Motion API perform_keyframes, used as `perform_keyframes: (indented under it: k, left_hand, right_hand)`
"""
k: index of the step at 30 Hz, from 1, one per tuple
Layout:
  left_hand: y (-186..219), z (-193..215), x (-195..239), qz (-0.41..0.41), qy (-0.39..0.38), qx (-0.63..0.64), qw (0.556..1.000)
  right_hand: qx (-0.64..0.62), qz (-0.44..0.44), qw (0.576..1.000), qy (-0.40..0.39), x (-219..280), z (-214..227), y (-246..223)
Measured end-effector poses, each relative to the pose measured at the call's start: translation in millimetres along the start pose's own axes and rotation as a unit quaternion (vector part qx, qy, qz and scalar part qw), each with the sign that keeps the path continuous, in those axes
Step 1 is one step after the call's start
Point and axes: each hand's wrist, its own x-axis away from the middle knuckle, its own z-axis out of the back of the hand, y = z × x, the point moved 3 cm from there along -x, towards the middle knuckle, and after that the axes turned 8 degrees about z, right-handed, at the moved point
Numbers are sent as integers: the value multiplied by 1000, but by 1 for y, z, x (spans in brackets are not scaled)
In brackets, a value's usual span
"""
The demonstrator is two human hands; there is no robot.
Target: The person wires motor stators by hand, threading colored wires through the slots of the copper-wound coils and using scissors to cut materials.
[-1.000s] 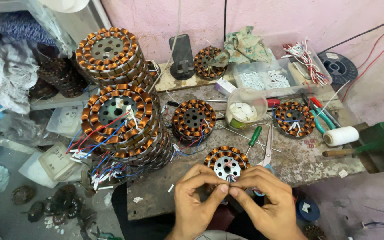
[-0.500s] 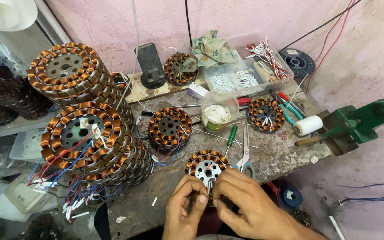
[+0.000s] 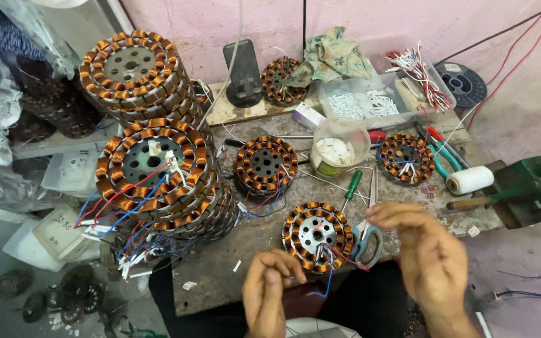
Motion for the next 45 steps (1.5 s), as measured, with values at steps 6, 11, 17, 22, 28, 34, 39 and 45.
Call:
perform_keyframes:
  k: [6, 11, 17, 22, 28, 34, 39, 45]
  left_hand:
    - [0, 36, 10, -114, 101, -25, 988]
    - [-6, 37, 8, -146, 115, -105, 977]
    - [-45, 70, -6, -158, 83, -202, 963]
    - [-82, 115, -18, -185, 29, -242, 952]
    - [-84, 105, -21, -223, 17, -225, 948]
    - [-55, 75, -28, -212, 41, -285, 934]
    - [-51, 75, -30, -235, 42, -275, 931]
    - [-57, 78, -32, -235, 50, -262, 935]
  right_hand:
    - [349, -53, 859, -371, -34, 18, 16]
    - [374, -14, 786, -492, -28, -28, 26]
    - [394, -15, 781, -485, -32, -60, 31]
    - [360, 5, 869, -338, -35, -39, 26]
    - [445, 18, 886, -130, -74, 50, 14]
    - [570, -79, 816, -66, -114, 106, 59]
    - [566, -102, 813, -97, -118, 122, 98]
    - [560, -67, 815, -132, -116, 139, 124]
